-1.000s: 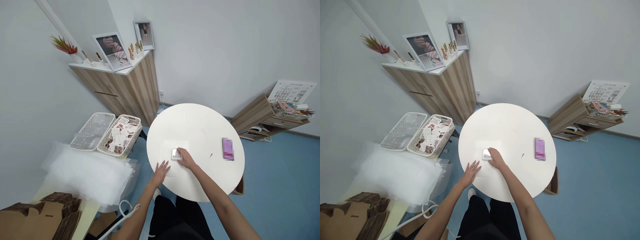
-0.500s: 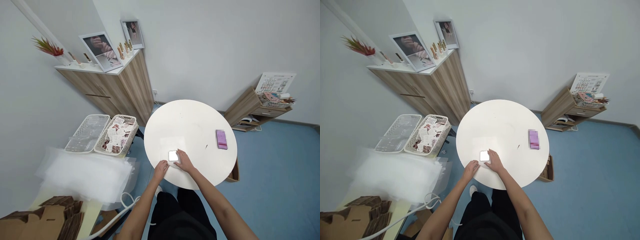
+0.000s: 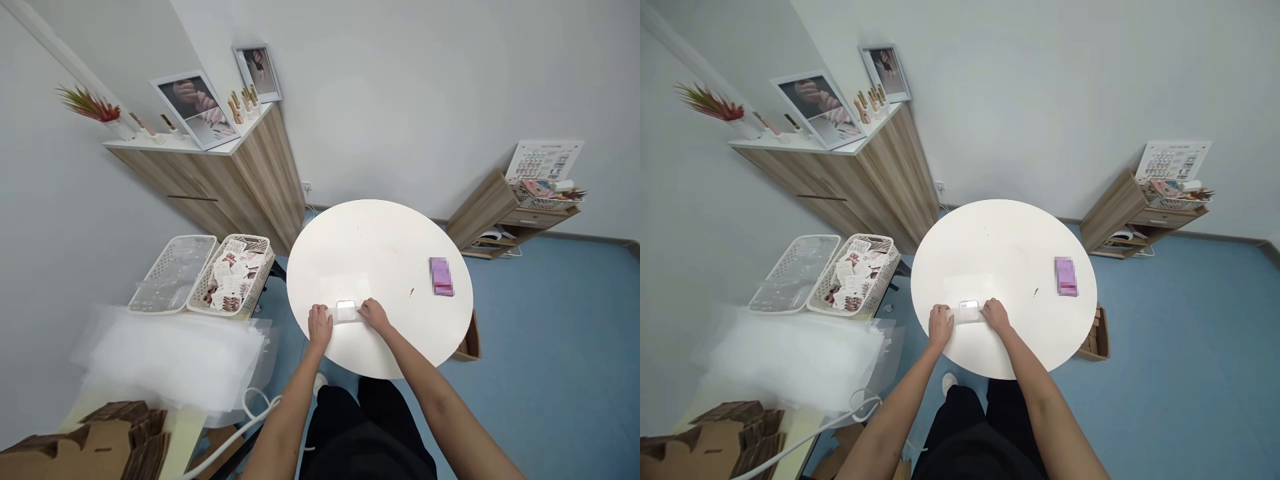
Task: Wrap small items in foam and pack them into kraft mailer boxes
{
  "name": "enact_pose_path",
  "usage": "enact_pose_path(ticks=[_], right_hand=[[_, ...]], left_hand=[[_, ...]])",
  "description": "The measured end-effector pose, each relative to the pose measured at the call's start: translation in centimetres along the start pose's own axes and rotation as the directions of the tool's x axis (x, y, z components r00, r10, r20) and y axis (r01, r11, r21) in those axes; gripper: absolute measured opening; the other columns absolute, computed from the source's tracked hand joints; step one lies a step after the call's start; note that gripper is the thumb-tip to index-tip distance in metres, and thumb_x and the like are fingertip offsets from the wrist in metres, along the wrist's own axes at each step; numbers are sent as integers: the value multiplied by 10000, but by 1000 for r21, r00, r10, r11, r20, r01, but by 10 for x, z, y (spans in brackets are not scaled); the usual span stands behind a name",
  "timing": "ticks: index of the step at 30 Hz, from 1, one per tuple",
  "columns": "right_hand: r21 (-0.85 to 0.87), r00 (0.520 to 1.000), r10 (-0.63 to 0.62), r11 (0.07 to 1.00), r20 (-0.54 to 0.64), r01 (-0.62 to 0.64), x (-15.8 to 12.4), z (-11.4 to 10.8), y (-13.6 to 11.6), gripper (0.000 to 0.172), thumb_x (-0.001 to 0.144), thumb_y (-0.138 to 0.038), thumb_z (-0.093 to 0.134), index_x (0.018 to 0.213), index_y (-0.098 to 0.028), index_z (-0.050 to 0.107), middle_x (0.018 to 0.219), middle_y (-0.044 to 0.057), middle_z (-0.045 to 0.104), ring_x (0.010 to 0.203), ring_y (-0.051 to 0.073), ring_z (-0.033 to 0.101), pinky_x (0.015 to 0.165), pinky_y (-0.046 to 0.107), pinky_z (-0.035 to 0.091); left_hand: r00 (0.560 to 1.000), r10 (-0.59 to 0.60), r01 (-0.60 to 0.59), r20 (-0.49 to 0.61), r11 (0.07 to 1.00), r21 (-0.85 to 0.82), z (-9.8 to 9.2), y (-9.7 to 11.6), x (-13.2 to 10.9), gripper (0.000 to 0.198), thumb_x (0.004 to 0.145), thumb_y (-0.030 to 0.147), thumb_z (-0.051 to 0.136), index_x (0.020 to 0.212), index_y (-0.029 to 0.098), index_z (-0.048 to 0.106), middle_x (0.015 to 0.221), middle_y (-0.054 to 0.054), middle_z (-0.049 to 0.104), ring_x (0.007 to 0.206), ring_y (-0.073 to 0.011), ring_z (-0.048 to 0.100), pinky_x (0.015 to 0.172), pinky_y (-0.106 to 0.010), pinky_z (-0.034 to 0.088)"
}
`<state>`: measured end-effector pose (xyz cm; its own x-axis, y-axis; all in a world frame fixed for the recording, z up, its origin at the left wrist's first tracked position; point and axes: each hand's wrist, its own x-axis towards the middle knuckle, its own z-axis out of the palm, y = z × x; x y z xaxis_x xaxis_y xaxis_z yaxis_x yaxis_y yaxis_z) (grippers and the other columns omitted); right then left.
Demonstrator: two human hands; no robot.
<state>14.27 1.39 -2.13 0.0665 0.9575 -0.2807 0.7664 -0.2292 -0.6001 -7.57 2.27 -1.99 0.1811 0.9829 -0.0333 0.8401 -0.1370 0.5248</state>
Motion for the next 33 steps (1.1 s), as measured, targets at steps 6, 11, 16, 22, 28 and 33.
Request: enact_pose_path(ticks=[6, 11, 16, 22, 28, 33], right_hand=[[-86, 1000, -10, 996, 20, 12, 9, 3, -2, 53, 860, -218, 592, 817, -188, 603, 925, 56, 601, 906, 184, 563, 789, 264, 412], [-242, 967, -215, 954, -134, 178, -6, 4, -8, 216, 837, -127, 549, 1035, -205, 584, 1106, 108, 602, 1054, 262, 534, 903, 395, 426], [-347, 848, -530, 796, -4, 496, -24, 5, -15, 361, 824, -113, 515, 1160, -238, 558, 1256, 107, 587, 1290, 298, 419, 1142, 579, 188], [-350, 849, -528, 790, 26, 503, -13, 4, -22, 342, 810, -93, 538, 1120, -234, 565, 1098, 89, 634, 1139, 277, 528, 1175, 558, 146], [-322, 880, -474, 832, 9, 452, 10, -7, -25, 251, 828, -63, 491, 991, -224, 593, 947, 60, 654, 939, 233, 583, 1120, 485, 257], [-231, 904, -428, 880, -8, 415, 31, -22, -28, 176, 846, -156, 551, 988, -227, 628, 1010, 53, 659, 962, 221, 588, 1005, 418, 359]], left_hand=[[809, 569, -584, 147, 755, 297, 14, 10, -19, 591, 845, 69, 415, 1416, 219, 408, 1481, -96, 449, 1397, -264, 350, 1173, -566, 158], [861, 475, -508, 181, 812, 289, 28, 1, -6, 665, 838, 52, 359, 1483, 206, 307, 1542, -110, 360, 1441, -260, 289, 1141, -536, 276], [827, 504, -549, 248, 818, 171, 24, -8, 17, 645, 793, 30, 393, 1411, 212, 431, 1494, -116, 438, 1396, -258, 379, 1073, -474, 392], [778, 562, -588, 282, 808, 12, 9, -9, 38, 632, 752, 61, 486, 1368, 198, 457, 1406, -123, 528, 1327, -267, 460, 1078, -463, 409], [854, 442, -427, 276, 897, -116, -9, 1, 51, 439, 787, 143, 513, 1221, 210, 523, 1258, -99, 564, 969, -218, 644, 843, -375, 539], [900, 352, -313, 256, 932, -183, -24, 11, 65, 319, 798, 177, 510, 1105, 224, 584, 1073, -46, 621, 909, -193, 624, 805, -315, 502]])
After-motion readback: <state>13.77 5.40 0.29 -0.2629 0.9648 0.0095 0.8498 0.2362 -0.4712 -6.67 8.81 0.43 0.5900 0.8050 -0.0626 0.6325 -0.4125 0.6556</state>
